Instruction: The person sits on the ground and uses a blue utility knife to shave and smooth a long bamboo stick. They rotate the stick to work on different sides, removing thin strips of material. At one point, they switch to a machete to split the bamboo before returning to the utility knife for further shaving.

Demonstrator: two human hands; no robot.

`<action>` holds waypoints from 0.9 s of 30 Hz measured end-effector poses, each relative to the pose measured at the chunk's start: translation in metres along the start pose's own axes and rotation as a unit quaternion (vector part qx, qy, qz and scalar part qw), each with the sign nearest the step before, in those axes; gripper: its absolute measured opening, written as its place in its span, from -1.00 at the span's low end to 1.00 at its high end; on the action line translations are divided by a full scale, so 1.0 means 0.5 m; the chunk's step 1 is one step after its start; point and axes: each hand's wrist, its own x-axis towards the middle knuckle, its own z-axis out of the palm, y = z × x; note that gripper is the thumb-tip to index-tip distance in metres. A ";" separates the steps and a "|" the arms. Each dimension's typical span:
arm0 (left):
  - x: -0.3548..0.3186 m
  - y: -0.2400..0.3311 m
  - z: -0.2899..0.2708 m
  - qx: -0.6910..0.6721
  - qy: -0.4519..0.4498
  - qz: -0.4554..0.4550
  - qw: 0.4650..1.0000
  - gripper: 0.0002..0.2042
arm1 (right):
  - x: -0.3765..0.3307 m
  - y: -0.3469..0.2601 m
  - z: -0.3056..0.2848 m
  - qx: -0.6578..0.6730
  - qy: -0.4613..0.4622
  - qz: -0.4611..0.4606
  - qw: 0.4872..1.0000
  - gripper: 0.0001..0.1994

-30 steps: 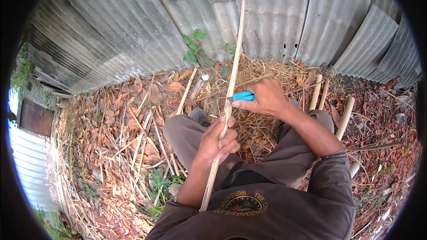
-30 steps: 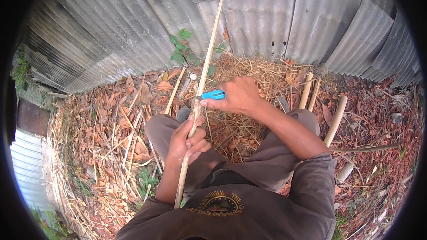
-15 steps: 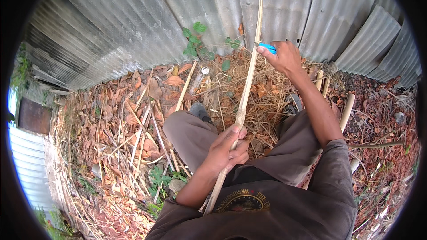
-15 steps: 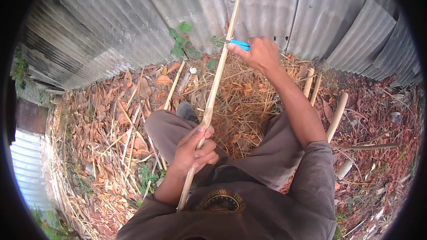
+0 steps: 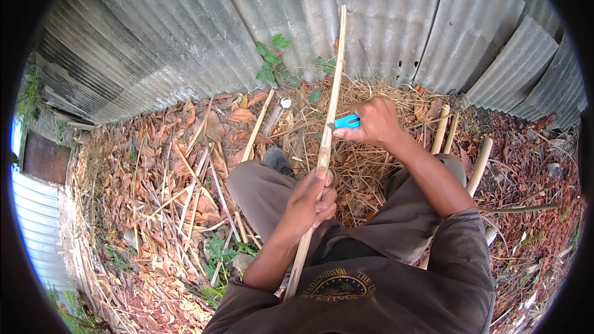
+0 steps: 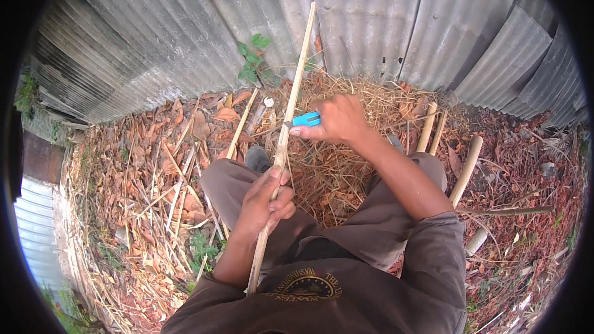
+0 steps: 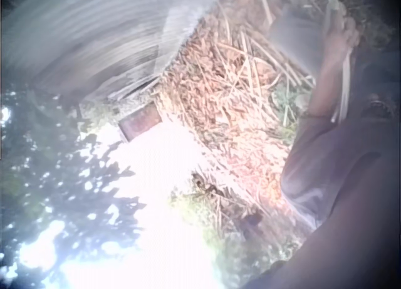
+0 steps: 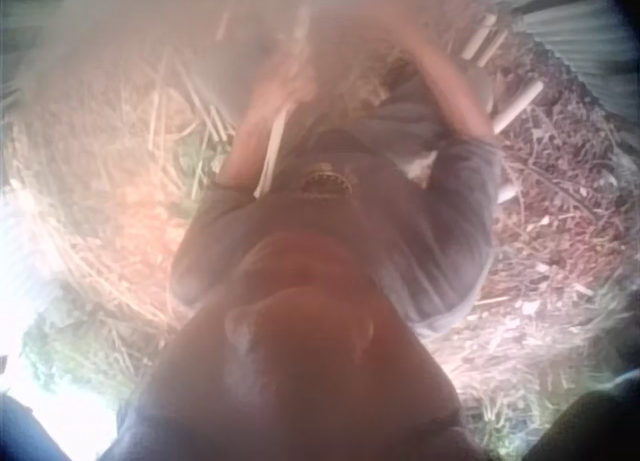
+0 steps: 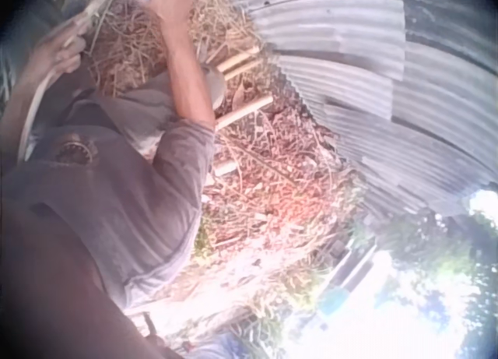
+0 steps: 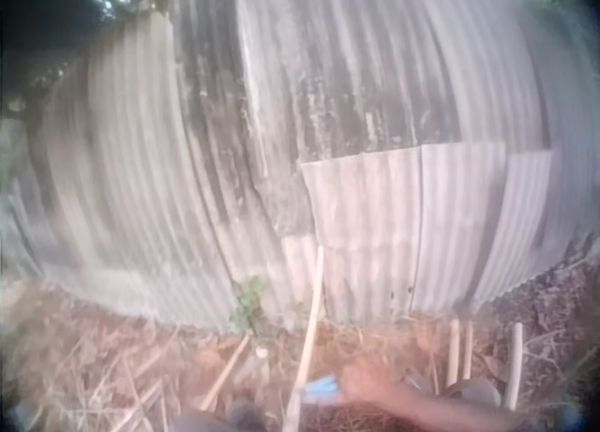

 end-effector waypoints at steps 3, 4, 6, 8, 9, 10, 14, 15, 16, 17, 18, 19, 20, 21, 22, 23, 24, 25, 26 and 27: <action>0.004 0.004 -0.001 0.016 0.003 0.005 1.000 -0.72 | 0.007 0.014 0.016 0.007 0.033 0.002 0.999 -0.24; 0.002 0.006 0.001 0.027 0.003 0.007 1.000 -0.72 | 0.013 0.020 0.015 0.001 0.037 0.007 0.999 -0.23; -0.007 0.009 0.006 0.052 0.000 0.005 0.999 -0.70 | 0.030 0.038 0.009 -0.010 0.043 0.014 0.999 -0.23; -0.018 0.005 0.015 0.077 -0.009 -0.001 0.997 -0.69 | 0.053 0.070 -0.007 -0.020 0.036 0.098 0.994 -0.18; -0.020 0.004 0.017 0.085 -0.014 -0.004 0.996 -0.69 | 0.061 0.085 -0.016 -0.026 0.034 0.141 0.989 -0.16; -0.022 0.003 0.018 0.093 -0.019 -0.007 0.996 -0.68 | 0.063 0.092 -0.028 -0.023 0.022 0.118 0.992 -0.16; -0.023 -0.001 0.015 0.102 -0.029 -0.002 0.994 -0.68 | 0.059 0.098 -0.029 -0.019 0.030 0.100 0.994 -0.15; -0.025 -0.001 0.013 0.106 -0.029 -0.002 0.994 -0.68 | 0.063 0.099 -0.028 -0.013 0.042 0.099 0.994 -0.15; -0.029 -0.001 0.014 0.105 -0.033 -0.010 0.994 -0.68 | 0.068 0.102 -0.028 -0.006 0.053 0.097 0.994 -0.15; -0.033 -0.002 0.017 0.104 -0.036 -0.018 0.994 -0.68 | 0.074 0.111 -0.032 -0.007 0.061 0.119 0.991 -0.16; -0.035 -0.002 0.020 0.105 -0.041 -0.025 0.993 -0.68 | 0.082 0.129 -0.042 -0.010 0.072 0.142 0.987 -0.16; -0.038 -0.005 0.022 0.107 -0.045 -0.027 0.993 -0.68 | 0.088 0.149 -0.051 -0.012 0.082 0.164 0.983 -0.16; -0.040 -0.009 0.023 0.109 -0.048 -0.029 0.992 -0.68 | 0.091 0.175 -0.051 -0.021 0.079 0.171 0.982 -0.16; -0.042 -0.012 0.024 0.110 -0.051 -0.029 0.992 -0.68 | 0.097 0.186 -0.059 -0.021 0.076 0.190 0.979 -0.16; -0.045 -0.012 0.026 0.118 -0.054 -0.041 0.991 -0.67 | 0.102 0.194 -0.067 -0.020 0.073 0.209 0.975 -0.16; -0.044 -0.015 0.026 0.112 -0.060 -0.046 0.991 -0.67 | 0.109 0.209 -0.075 -0.019 0.070 0.228 0.971 -0.16; -0.039 -0.027 0.027 0.104 -0.071 -0.056 0.990 -0.67 | 0.110 0.258 -0.088 -0.015 0.080 0.269 0.960 -0.16; -0.038 -0.033 0.025 0.097 -0.076 -0.065 0.990 -0.67 | 0.103 0.266 -0.085 -0.032 0.079 0.257 0.963 -0.16; -0.038 -0.035 0.023 0.097 -0.075 -0.069 0.990 -0.67 | 0.097 0.273 -0.082 -0.050 0.078 0.244 0.965 -0.16; -0.036 -0.036 0.024 0.096 -0.078 -0.071 0.990 -0.67 | 0.094 0.280 -0.087 -0.072 0.078 0.230 0.968 -0.17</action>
